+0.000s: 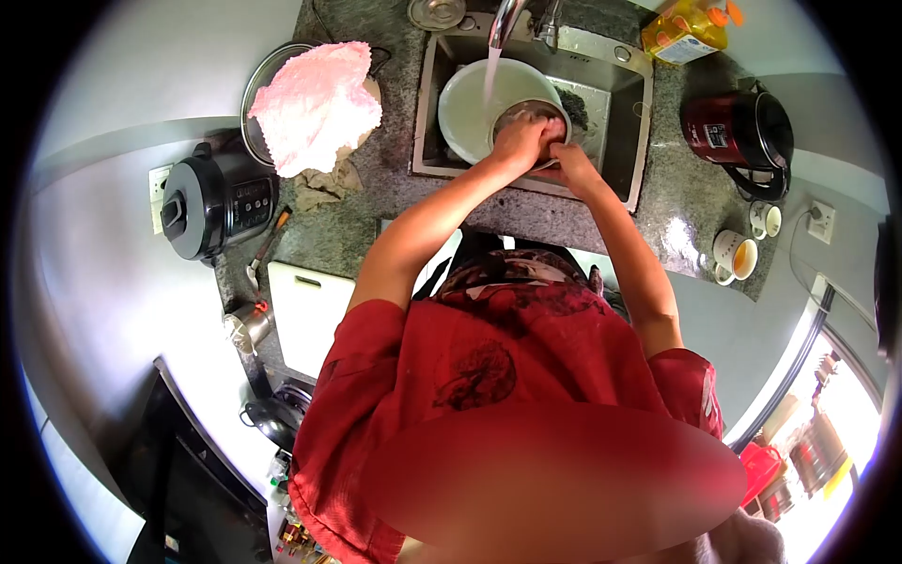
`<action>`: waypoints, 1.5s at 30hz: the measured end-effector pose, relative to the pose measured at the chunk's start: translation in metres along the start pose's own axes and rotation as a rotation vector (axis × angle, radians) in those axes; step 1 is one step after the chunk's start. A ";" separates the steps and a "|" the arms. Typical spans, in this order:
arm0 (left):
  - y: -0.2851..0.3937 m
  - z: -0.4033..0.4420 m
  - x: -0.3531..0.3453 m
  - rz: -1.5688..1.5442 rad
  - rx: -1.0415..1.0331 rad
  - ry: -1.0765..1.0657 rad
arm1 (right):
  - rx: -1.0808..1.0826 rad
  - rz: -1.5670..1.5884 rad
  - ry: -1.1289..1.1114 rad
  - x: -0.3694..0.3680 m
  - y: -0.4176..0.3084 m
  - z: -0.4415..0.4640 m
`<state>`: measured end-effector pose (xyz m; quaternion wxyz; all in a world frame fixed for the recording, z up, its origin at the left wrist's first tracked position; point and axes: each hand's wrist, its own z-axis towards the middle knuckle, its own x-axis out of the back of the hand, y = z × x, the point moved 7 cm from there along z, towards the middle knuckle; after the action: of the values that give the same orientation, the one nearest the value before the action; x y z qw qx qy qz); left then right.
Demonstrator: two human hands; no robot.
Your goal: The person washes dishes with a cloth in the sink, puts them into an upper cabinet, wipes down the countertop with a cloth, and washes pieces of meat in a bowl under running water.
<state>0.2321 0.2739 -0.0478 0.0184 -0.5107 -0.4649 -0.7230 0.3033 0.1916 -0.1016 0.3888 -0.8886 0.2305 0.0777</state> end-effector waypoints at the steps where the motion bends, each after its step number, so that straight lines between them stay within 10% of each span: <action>1: 0.002 0.010 -0.003 -0.007 -0.005 0.003 | 0.009 0.051 -0.022 0.000 -0.007 -0.008; 4: -0.014 0.031 -0.033 -0.048 0.278 -0.277 | 0.032 0.124 -0.030 0.009 -0.017 -0.014; 7: -0.025 0.038 -0.024 -0.175 0.429 0.067 | 0.051 0.135 0.059 0.025 -0.024 -0.016; 11: 0.056 0.027 0.009 0.126 -0.108 0.203 | 0.117 0.145 0.037 0.035 -0.034 -0.022; 19: -0.004 0.043 -0.030 -0.088 0.205 -0.085 | 0.062 0.184 0.068 0.036 -0.024 -0.036; 24: 0.038 0.020 -0.024 -0.016 0.039 -0.353 | 0.136 0.148 0.147 0.057 -0.025 -0.037; 30: 0.050 0.032 -0.028 -0.127 -0.088 -0.171 | 0.304 -0.098 0.403 0.074 -0.048 -0.041; 34: 0.009 0.072 0.009 -0.163 0.118 0.469 | 0.395 -0.096 0.391 0.084 -0.052 -0.054; 40: -0.020 0.137 0.013 -0.291 0.234 0.384 | 0.314 0.307 0.318 0.089 -0.041 -0.084; 45: 0.021 0.137 -0.005 0.204 -0.166 0.309 | 0.299 0.343 0.327 0.101 -0.020 -0.079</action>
<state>0.3441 0.3537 -0.0315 0.1205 -0.4380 -0.3411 -0.8230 0.3981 0.1109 -0.0664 0.4544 -0.7702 0.4460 -0.0368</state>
